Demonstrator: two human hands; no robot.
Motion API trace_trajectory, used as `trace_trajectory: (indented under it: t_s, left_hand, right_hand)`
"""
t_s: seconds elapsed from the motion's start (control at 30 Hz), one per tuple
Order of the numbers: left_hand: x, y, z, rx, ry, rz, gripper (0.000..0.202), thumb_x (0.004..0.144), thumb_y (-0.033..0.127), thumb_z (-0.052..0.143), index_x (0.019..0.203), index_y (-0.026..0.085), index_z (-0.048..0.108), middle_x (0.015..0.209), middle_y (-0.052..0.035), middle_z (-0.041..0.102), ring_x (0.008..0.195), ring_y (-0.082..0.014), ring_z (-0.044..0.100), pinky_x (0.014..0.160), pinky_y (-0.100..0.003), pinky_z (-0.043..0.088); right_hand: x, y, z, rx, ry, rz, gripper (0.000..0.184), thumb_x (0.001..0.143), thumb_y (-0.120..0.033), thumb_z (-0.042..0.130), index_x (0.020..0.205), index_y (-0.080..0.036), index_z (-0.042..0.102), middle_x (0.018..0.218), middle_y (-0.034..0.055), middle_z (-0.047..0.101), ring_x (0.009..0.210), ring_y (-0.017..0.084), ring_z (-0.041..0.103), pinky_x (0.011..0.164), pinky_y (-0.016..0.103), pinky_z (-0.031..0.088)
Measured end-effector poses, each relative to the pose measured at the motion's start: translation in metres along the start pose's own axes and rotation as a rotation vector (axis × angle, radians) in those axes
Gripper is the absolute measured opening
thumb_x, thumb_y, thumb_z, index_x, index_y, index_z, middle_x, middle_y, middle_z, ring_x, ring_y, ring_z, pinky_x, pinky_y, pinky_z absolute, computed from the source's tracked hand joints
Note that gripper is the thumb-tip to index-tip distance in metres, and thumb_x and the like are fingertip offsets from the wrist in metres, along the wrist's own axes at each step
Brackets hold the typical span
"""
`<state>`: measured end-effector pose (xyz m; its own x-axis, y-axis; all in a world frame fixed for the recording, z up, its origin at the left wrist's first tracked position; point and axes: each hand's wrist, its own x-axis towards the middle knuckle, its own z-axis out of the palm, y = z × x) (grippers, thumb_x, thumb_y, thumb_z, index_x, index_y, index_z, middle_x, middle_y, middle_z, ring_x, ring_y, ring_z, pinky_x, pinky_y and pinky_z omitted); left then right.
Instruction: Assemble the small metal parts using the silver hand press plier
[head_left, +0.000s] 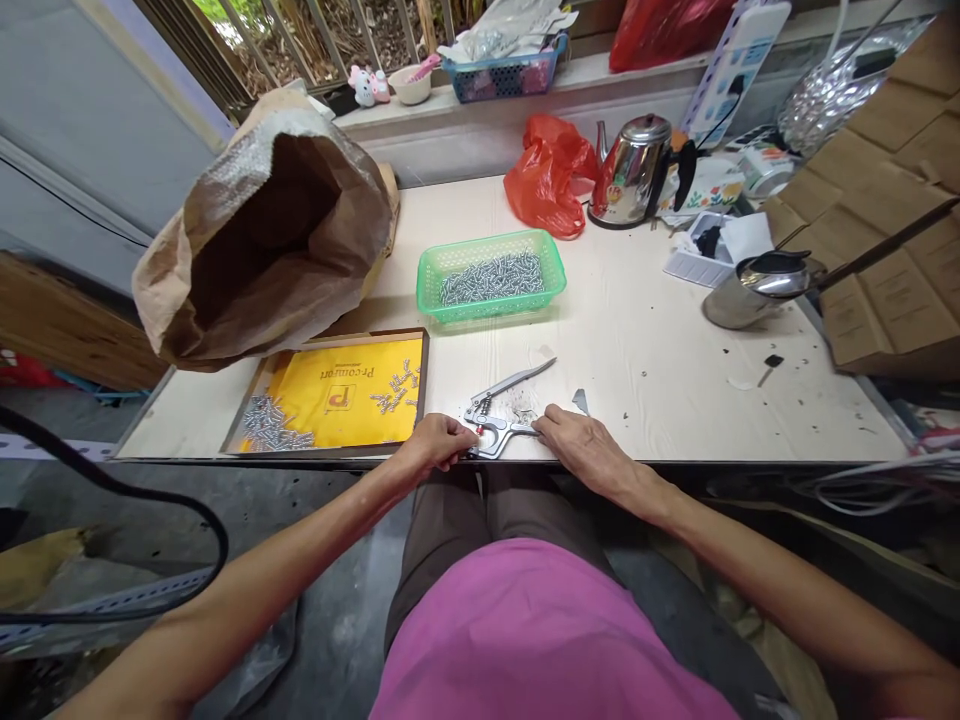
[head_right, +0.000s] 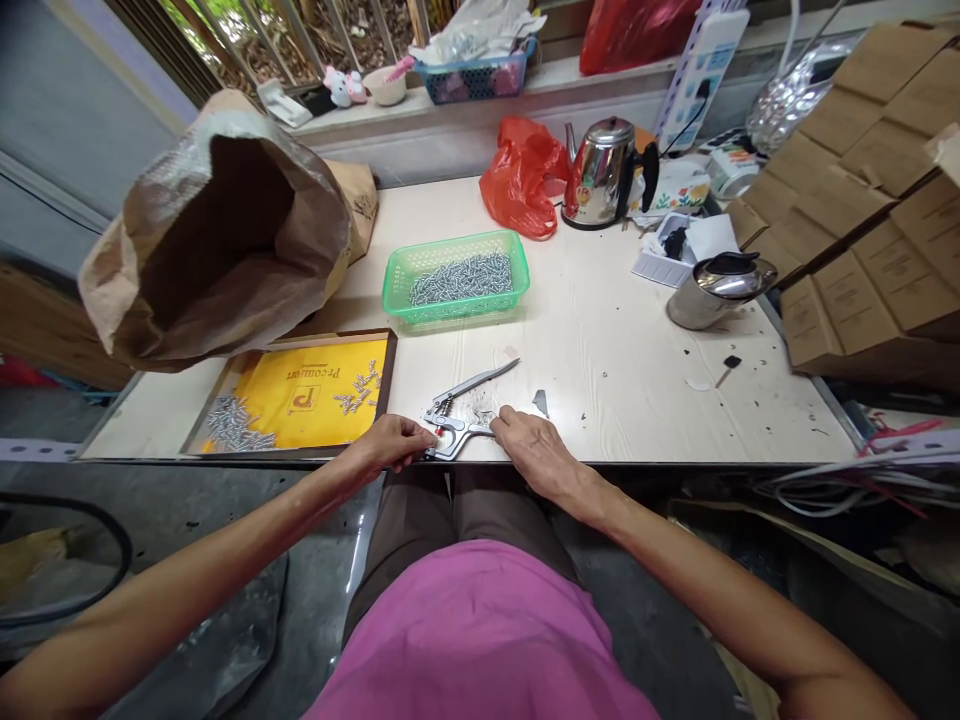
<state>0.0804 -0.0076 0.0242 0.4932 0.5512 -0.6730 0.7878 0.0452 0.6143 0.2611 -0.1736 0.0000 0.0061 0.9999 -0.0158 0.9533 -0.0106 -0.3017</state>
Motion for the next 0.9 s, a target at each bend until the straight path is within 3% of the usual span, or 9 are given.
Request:
trace_trajectory:
  t_s: [0.1, 0.2, 0.33, 0.43, 0.57, 0.8, 0.9]
  left_hand:
    - [0.0, 0.0, -0.001, -0.033, -0.013, -0.058, 0.032, 0.066, 0.041, 0.071, 0.059, 0.015, 0.055, 0.039, 0.0069, 0.043, 0.034, -0.0043, 0.034, 0.038, -0.019, 0.026]
    - [-0.001, 0.0, -0.002, -0.034, -0.023, -0.085, 0.033, 0.064, 0.042, 0.072, 0.06, 0.015, 0.055, 0.039, 0.0069, 0.044, 0.034, -0.0044, 0.036, 0.039, -0.018, 0.026]
    - [-0.001, 0.001, -0.001, -0.022, -0.018, -0.094, 0.032, 0.065, 0.041, 0.072, 0.06, 0.015, 0.055, 0.038, 0.0068, 0.045, 0.034, -0.0054, 0.038, 0.038, -0.018, 0.027]
    - [-0.001, 0.001, -0.001, -0.031, -0.01, -0.084, 0.031, 0.066, 0.04, 0.071, 0.06, 0.015, 0.055, 0.039, 0.0064, 0.045, 0.035, -0.006, 0.04, 0.038, -0.018, 0.027]
    - [-0.002, 0.002, 0.0, -0.032, -0.004, -0.075, 0.033, 0.065, 0.042, 0.072, 0.059, 0.015, 0.055, 0.039, 0.0063, 0.045, 0.035, -0.0058, 0.039, 0.038, -0.018, 0.028]
    - [-0.007, -0.004, 0.002, 0.078, 0.036, -0.058, 0.03, 0.078, 0.041, 0.062, 0.066, 0.015, 0.058, 0.043, 0.0049, 0.045, 0.039, -0.0088, 0.041, 0.043, -0.022, 0.035]
    - [-0.014, -0.004, 0.004, 0.332, 0.205, 0.169, 0.031, 0.084, 0.041, 0.056, 0.07, 0.014, 0.063, 0.062, -0.002, 0.059, 0.058, -0.0142, 0.055, 0.057, -0.025, 0.043]
  right_hand:
    - [0.003, 0.0, -0.009, -0.001, -0.061, 0.021, 0.016, 0.094, -0.017, 0.041, 0.094, -0.017, 0.057, 0.095, 0.0069, 0.057, 0.081, 0.016, 0.053, 0.068, 0.028, 0.039]
    - [0.013, 0.004, -0.024, -0.004, -0.053, 0.015, 0.023, 0.091, -0.033, 0.052, 0.107, -0.018, 0.059, 0.109, 0.0115, 0.058, 0.096, 0.022, 0.054, 0.077, 0.033, 0.043]
    - [0.035, 0.021, -0.034, -0.091, -0.016, -0.001, 0.084, 0.07, -0.059, 0.07, 0.138, -0.017, 0.041, 0.142, 0.0212, 0.038, 0.13, 0.038, 0.033, 0.096, 0.05, 0.036]
    - [0.051, 0.031, -0.034, -0.115, -0.12, -0.048, 0.103, 0.06, -0.067, 0.073, 0.14, -0.014, 0.037, 0.141, 0.0228, 0.04, 0.131, 0.04, 0.032, 0.099, 0.051, 0.032]
    - [0.061, 0.031, -0.034, -0.139, -0.16, -0.052, 0.097, 0.06, -0.066, 0.072, 0.135, -0.012, 0.042, 0.128, 0.02, 0.052, 0.115, 0.035, 0.046, 0.093, 0.047, 0.035]
    - [0.048, 0.018, -0.037, -0.151, -0.143, -0.054, 0.069, 0.074, -0.049, 0.069, 0.13, -0.015, 0.046, 0.112, 0.0142, 0.06, 0.103, 0.03, 0.05, 0.086, 0.041, 0.033]
    - [0.041, 0.014, -0.033, -0.106, -0.112, -0.063, 0.059, 0.08, -0.039, 0.065, 0.131, -0.016, 0.045, 0.111, 0.0124, 0.061, 0.102, 0.027, 0.051, 0.086, 0.039, 0.032]
